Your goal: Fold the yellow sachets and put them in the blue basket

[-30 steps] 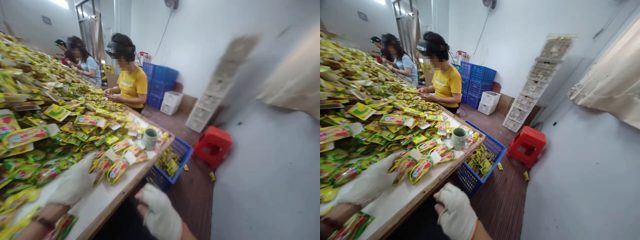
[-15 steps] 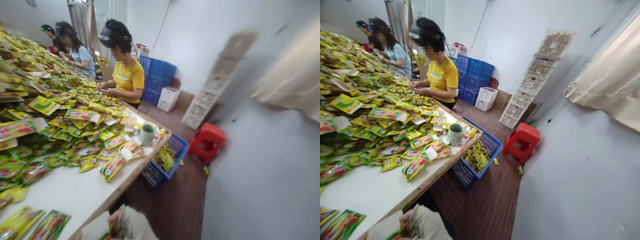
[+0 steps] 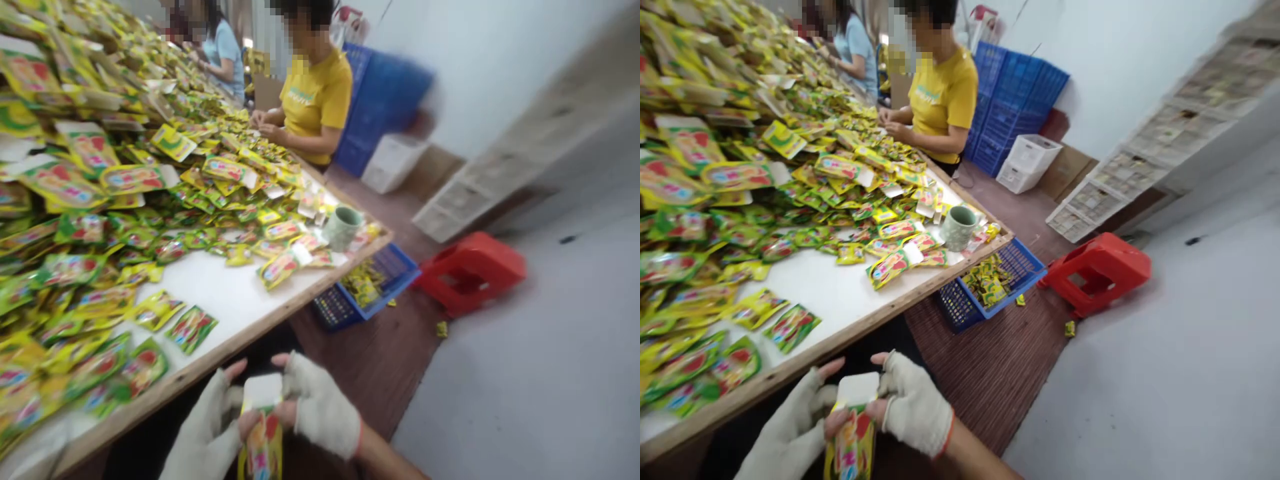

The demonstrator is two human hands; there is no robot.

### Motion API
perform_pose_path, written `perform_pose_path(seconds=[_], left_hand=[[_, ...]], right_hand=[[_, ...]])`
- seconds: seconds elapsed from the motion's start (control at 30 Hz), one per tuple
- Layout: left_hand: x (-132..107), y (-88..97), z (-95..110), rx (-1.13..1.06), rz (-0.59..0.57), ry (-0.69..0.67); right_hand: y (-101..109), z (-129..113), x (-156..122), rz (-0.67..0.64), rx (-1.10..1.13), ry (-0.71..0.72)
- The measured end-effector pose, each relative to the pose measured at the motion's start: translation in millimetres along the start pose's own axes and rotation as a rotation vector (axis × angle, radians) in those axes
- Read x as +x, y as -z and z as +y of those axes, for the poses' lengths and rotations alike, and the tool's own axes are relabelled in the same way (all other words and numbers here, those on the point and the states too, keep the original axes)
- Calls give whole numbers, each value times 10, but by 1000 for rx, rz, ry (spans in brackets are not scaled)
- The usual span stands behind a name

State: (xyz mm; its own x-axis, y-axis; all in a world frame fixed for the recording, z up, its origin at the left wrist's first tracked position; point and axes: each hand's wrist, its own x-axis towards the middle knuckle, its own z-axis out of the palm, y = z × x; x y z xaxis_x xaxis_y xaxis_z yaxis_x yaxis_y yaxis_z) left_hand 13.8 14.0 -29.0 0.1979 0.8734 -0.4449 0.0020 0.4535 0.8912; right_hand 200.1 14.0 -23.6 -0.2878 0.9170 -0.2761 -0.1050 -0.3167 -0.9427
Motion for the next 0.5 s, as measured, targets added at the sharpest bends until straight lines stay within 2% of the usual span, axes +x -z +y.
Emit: perform_pose_path(seconds=[0.07, 0.17, 0.27, 0.4, 0.5], left_hand=[[0, 21, 34, 53, -13, -21], [-36, 21, 120, 299, -9, -135], [-58, -10, 244, 416, -36, -147], [-48, -37, 360, 387, -55, -29], [-60, -29, 350, 355, -71, -2]], right_hand=[[-8, -61, -23, -4, -196, 56], [-4, -147, -68, -34, -505, 163], [-3, -211, -98, -39, -559, 207], [-31, -253, -79, 32, -573, 123], [-47, -258, -59, 14, -556, 76]])
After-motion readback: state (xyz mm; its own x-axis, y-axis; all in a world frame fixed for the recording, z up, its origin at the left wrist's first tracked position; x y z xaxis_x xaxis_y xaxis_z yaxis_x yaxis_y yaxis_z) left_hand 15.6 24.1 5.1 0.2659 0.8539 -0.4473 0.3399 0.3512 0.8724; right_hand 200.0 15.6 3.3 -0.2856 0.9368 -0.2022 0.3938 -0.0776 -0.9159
